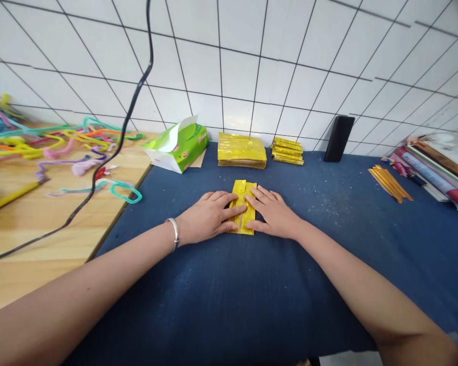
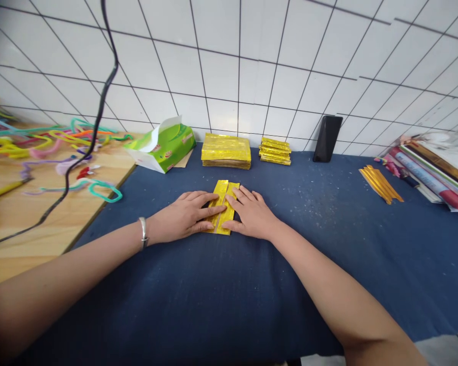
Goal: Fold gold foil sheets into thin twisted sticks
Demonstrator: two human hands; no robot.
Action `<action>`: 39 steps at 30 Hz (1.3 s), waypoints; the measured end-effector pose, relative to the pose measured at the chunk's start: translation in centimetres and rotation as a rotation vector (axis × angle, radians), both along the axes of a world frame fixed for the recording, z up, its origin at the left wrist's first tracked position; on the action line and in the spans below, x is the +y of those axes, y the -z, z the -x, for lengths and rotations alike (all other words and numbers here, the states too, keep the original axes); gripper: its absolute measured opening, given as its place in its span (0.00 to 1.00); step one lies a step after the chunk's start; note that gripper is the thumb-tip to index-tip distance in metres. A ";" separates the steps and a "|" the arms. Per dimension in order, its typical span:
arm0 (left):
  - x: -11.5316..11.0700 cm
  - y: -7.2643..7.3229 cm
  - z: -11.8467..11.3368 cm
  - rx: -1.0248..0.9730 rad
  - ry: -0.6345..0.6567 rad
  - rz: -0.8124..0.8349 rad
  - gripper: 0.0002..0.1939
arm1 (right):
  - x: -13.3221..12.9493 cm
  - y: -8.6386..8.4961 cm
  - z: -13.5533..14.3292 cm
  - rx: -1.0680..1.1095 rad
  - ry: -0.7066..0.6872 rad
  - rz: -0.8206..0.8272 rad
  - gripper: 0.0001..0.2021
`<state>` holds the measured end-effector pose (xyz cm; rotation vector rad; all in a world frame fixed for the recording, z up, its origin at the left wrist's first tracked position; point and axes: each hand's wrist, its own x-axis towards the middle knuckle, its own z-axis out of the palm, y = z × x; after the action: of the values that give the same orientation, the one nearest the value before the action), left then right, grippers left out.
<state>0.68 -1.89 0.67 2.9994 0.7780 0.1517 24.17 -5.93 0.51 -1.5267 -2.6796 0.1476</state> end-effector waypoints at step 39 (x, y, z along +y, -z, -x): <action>1.4 -0.4 1.3 -0.037 0.028 0.076 0.24 | -1.9 -1.6 1.0 -0.081 -0.385 -0.403 0.10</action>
<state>-0.59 -0.48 1.06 2.9260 0.7209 0.1720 23.16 -7.83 2.12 -0.9172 -2.8041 -0.4220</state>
